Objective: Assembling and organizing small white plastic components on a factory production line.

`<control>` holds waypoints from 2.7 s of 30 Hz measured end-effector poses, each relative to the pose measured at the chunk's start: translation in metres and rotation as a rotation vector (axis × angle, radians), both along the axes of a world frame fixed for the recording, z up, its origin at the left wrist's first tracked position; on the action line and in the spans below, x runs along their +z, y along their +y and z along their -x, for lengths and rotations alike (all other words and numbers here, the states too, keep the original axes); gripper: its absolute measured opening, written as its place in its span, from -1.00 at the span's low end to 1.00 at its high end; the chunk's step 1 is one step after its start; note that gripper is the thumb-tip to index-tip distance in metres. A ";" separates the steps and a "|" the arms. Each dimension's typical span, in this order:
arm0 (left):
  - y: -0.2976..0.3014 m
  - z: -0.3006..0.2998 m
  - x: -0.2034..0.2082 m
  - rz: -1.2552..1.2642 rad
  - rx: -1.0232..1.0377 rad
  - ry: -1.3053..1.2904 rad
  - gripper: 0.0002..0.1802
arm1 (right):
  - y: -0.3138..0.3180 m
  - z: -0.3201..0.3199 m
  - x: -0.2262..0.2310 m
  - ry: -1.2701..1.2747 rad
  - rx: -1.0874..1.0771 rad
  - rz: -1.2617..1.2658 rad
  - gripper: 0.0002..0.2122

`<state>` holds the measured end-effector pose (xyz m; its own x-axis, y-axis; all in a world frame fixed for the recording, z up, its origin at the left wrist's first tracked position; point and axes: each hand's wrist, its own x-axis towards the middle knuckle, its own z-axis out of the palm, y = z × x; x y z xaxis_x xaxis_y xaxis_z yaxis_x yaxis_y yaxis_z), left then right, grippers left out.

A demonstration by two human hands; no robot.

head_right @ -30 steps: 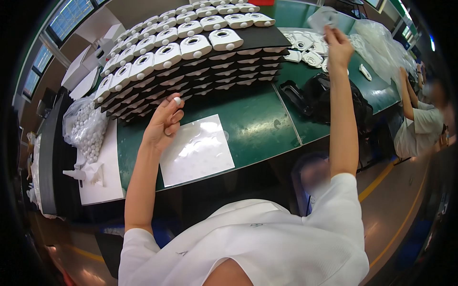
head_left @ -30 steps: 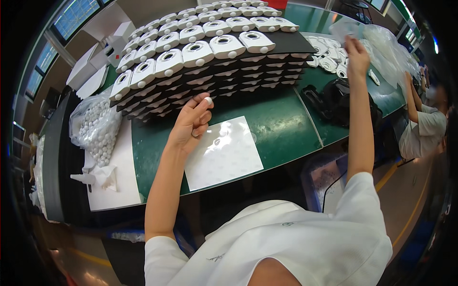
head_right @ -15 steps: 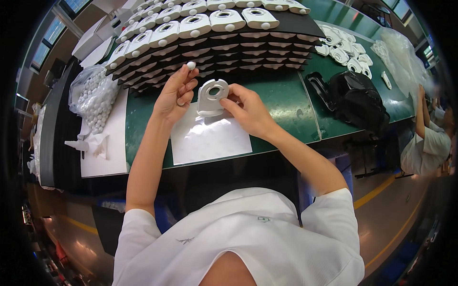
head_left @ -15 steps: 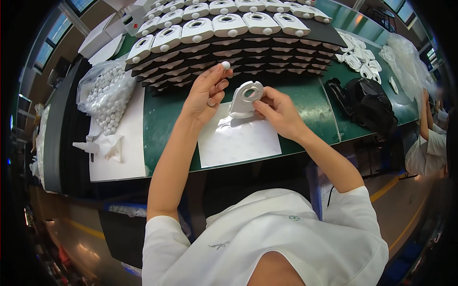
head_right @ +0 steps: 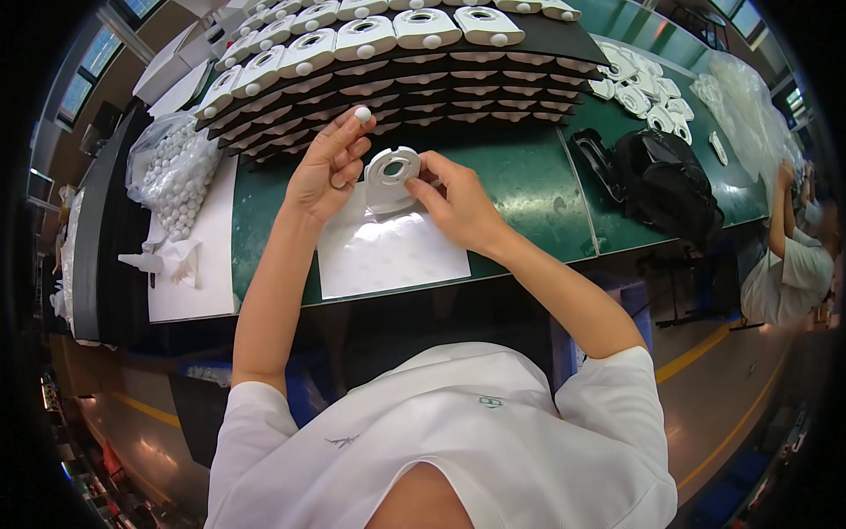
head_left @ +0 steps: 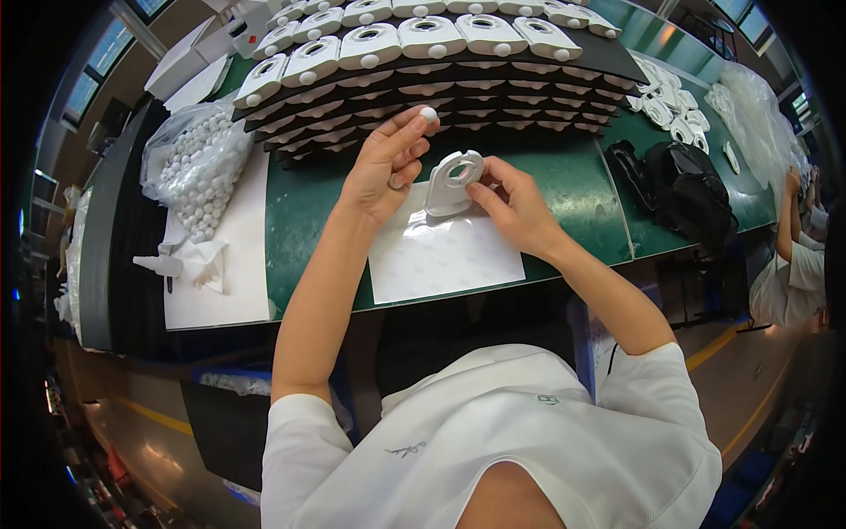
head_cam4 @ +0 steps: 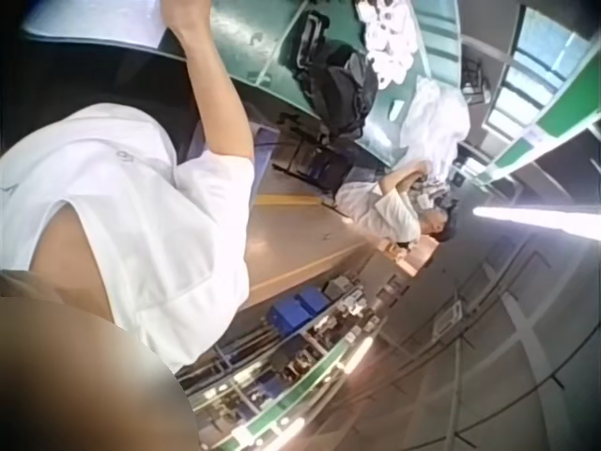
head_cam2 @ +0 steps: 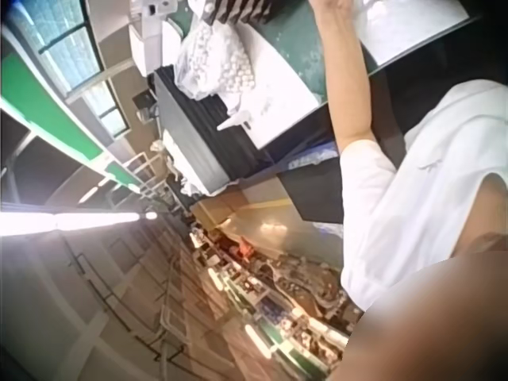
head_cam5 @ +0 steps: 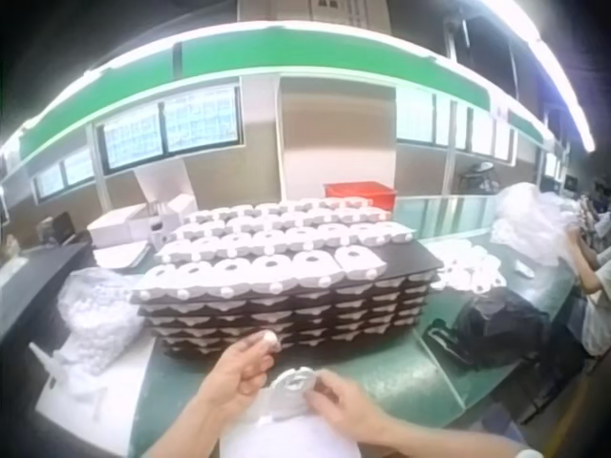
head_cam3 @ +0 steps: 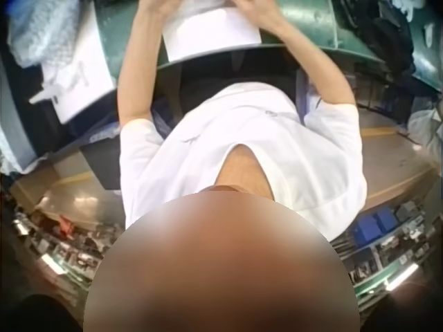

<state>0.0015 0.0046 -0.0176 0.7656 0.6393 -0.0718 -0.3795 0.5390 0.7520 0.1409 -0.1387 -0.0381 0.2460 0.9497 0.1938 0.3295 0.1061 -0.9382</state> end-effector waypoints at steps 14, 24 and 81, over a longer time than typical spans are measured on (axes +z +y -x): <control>0.000 -0.002 -0.002 -0.036 -0.038 -0.022 -0.68 | -0.003 0.002 0.003 0.041 0.079 0.028 -0.88; -0.013 -0.001 0.006 -0.274 -0.192 0.109 -0.78 | -0.009 -0.027 0.005 1.012 0.236 -0.036 -0.80; -0.018 0.000 0.014 -0.321 -0.245 0.256 -0.87 | -0.021 -0.072 0.100 0.168 -0.034 -0.469 -0.76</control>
<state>0.0012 -0.0132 -0.0040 0.8801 0.4627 -0.1063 -0.0511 0.3149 0.9477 0.2128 -0.1594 0.0617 0.3392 0.7606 0.5535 0.1887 0.5214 -0.8322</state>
